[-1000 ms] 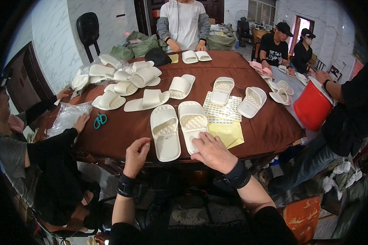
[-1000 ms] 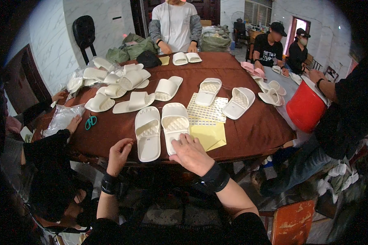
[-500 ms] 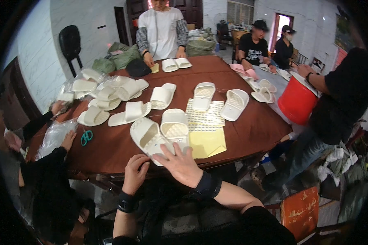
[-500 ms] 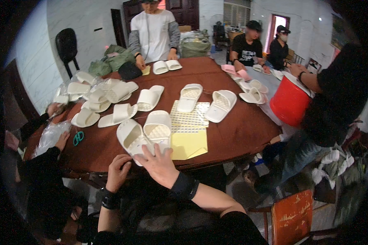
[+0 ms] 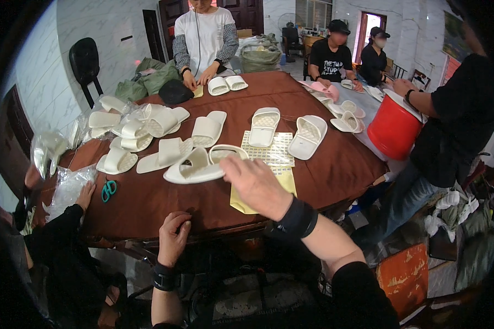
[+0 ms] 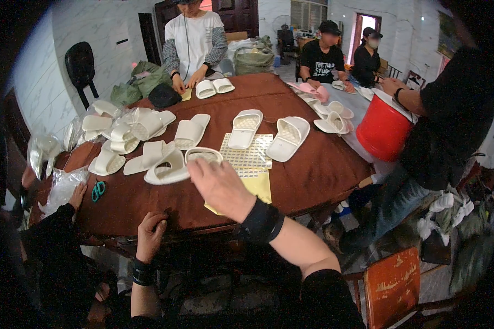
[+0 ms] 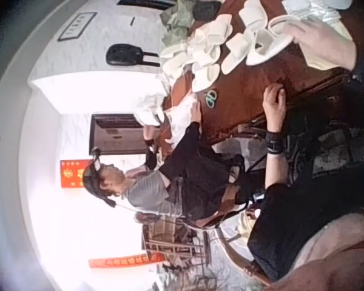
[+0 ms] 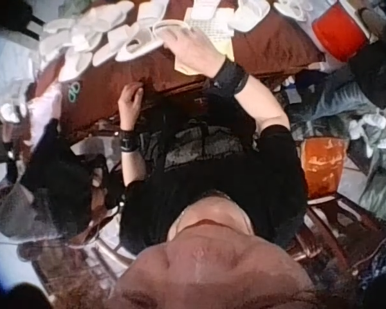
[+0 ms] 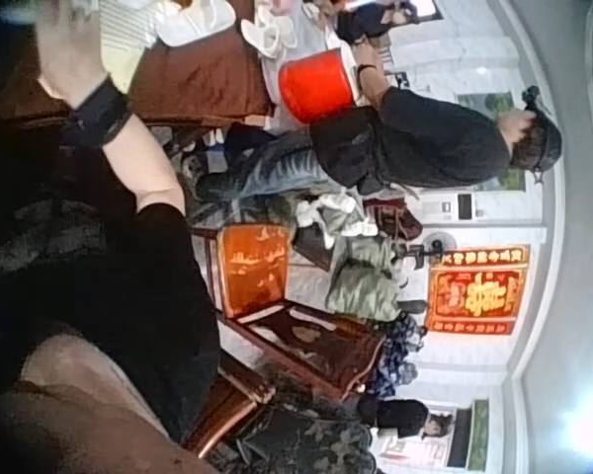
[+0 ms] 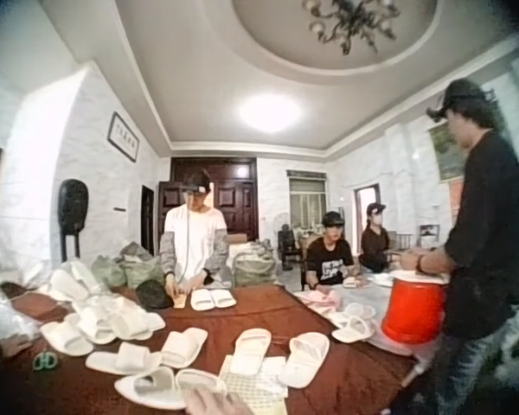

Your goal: Applying sizing labels to the insoles or straps of plastic slippers during assembly.

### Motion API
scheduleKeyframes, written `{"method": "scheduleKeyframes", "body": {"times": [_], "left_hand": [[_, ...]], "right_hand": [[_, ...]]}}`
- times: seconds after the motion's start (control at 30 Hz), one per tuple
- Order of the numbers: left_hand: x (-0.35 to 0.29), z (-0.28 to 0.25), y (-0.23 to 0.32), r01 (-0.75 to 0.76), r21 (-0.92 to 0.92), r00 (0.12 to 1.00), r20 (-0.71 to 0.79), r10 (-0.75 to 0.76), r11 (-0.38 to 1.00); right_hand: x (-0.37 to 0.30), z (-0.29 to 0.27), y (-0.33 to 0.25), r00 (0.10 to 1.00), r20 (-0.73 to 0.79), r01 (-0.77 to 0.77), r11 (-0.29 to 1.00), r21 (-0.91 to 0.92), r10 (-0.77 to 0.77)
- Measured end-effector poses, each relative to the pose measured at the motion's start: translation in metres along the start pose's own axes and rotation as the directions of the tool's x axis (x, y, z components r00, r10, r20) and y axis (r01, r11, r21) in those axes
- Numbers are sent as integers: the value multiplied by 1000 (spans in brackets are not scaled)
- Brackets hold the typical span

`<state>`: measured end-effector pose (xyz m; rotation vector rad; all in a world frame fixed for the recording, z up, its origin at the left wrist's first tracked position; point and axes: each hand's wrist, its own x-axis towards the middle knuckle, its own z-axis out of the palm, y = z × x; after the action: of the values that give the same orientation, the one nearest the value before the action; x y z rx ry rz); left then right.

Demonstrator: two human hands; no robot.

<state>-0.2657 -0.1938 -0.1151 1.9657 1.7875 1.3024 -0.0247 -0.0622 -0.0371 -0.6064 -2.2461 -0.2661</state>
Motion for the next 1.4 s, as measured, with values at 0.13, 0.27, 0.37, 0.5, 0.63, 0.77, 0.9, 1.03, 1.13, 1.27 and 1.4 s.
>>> {"method": "scheduleKeyframes", "body": {"times": [0.13, 0.27, 0.37, 0.5, 0.63, 0.77, 0.9, 1.03, 1.13, 1.27, 1.4], "left_hand": [[1, -7, 2, -21, 27, 1000, 22, 21, 999], [10, -15, 16, 24, -32, 994, 109, -20, 999], [20, -17, 26, 27, -27, 986, 168, -22, 999], [36, -9, 44, -120, 19, 956, 272, 110, 993], [59, 2, 53, -298, 17, 870, 416, 264, 954], [82, 11, 54, -393, -18, 836, 410, 365, 920], [88, 11, 60, -407, 8, 809, 467, 356, 913], [96, 13, 56, -401, -20, 801, 478, 361, 916], [102, 11, 46, -337, -46, 815, 485, 316, 940], [107, 5, 37, -329, -46, 831, 461, 312, 943], [114, -5, 28, -238, -44, 861, 453, 232, 970]], "right_hand": [[26, -9, 46, 978, -207, 34, 976, 215, 12], [46, -22, 99, 935, -342, -37, 984, 172, 95], [54, -26, 136, 912, -344, -149, 961, 235, 225], [54, -30, 153, 915, -226, -287, 932, 220, 335], [50, -26, 141, 930, -149, -301, 929, 216, 336], [46, -15, 130, 959, -250, -151, 988, -43, 136], [40, -12, 132, 962, -226, -171, 984, -55, 154], [36, -17, 128, 977, -165, -141, 990, -18, 136], [35, -21, 116, 998, -57, 23, 1000, -4, -23], [32, -14, 108, 996, 30, 80, 996, -39, -79], [35, -16, 131, 976, -169, 115, 985, -130, -137]]}}
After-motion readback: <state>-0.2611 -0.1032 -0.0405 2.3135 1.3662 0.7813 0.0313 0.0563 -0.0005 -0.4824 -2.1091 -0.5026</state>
